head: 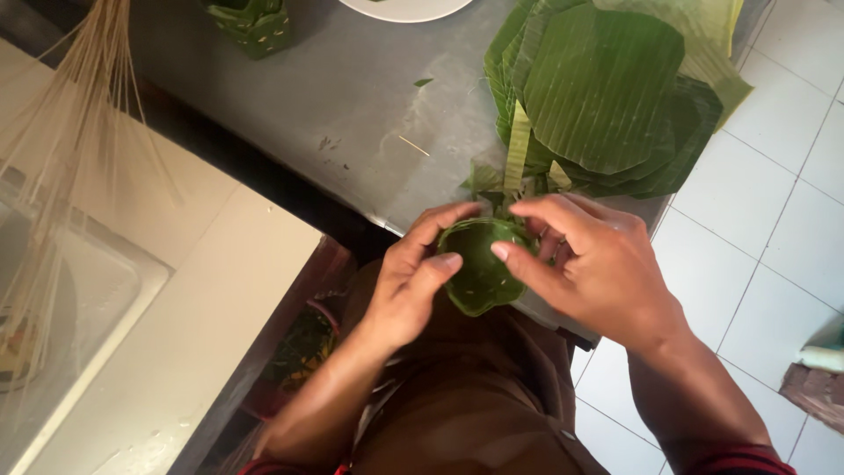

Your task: The person folds a banana leaf into a cylindrical container, secures it with a toothpick, and trims the edges with scissors. They then place the finished container on the counter and begin folding another leaf.

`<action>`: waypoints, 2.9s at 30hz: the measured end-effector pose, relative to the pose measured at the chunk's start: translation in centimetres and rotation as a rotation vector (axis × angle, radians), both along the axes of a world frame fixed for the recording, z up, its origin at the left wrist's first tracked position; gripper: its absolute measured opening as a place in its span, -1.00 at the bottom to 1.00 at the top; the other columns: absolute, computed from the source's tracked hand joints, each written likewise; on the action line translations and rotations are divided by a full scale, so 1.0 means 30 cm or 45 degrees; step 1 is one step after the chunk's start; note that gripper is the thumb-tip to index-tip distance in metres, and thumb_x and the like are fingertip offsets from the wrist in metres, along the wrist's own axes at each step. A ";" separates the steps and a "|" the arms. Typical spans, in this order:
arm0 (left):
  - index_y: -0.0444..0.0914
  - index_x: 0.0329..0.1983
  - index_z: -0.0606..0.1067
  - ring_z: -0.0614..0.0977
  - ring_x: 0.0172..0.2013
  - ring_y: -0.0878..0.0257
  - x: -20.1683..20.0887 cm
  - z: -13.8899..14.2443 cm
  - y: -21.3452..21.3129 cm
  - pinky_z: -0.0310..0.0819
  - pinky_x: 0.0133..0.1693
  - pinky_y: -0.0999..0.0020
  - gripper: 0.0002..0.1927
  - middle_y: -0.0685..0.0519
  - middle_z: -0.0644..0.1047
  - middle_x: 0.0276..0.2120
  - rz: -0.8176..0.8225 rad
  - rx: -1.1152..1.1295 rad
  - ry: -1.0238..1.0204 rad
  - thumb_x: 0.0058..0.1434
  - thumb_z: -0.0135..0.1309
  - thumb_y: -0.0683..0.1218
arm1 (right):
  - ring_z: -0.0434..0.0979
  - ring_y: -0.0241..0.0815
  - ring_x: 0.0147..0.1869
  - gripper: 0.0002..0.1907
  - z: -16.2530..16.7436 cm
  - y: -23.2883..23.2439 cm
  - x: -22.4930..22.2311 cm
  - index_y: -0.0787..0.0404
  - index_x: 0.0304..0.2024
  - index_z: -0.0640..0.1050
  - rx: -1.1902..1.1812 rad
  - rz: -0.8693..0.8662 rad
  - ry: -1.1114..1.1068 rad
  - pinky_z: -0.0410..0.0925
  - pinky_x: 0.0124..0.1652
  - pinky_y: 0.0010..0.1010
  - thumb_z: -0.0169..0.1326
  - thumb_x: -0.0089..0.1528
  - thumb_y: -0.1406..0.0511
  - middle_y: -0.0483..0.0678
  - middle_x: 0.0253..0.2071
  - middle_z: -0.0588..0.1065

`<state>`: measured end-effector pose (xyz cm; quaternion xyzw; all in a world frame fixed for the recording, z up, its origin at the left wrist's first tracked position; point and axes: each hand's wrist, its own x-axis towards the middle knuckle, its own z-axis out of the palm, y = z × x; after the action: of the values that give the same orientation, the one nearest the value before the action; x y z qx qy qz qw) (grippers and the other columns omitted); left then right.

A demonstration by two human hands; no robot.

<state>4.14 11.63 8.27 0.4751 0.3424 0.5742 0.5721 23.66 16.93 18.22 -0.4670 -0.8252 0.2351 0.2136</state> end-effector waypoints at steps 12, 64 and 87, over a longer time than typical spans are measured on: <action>-0.38 0.42 0.26 0.45 0.35 0.02 0.057 0.081 -0.022 0.35 0.33 0.25 -0.25 -0.21 0.35 0.34 0.261 0.303 0.498 0.15 0.22 -0.22 | 0.63 0.03 -0.35 -0.76 -0.032 -0.004 -0.017 0.27 -0.12 0.60 0.029 -0.061 -0.026 0.43 -0.36 -0.27 0.24 0.18 0.31 0.09 -0.31 0.60; -0.31 0.45 0.31 0.58 0.31 0.10 -0.085 -0.036 0.010 0.49 0.36 0.24 -0.05 -0.14 0.49 0.31 0.207 0.400 0.459 -0.02 0.49 -0.19 | 0.57 -0.44 -0.45 -0.87 0.041 0.062 -0.077 0.27 -0.20 0.66 -0.134 -0.013 0.148 0.38 -0.45 -0.60 0.29 0.21 0.37 -0.13 -0.42 0.61; -0.36 0.60 -0.30 0.52 0.19 0.05 -0.014 -0.346 0.076 0.62 0.03 0.28 0.07 -0.27 0.20 0.43 0.492 0.204 0.009 0.29 0.18 -0.23 | 0.50 -0.38 -0.55 -0.89 -0.144 0.445 -0.372 0.36 -0.27 0.61 -0.451 0.029 0.413 0.34 -0.55 -0.53 0.18 0.30 0.39 -0.08 -0.54 0.54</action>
<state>3.71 13.90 -2.10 0.4465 0.3824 0.6971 0.4105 12.51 30.29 13.89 -0.4440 -0.7313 0.4503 0.2554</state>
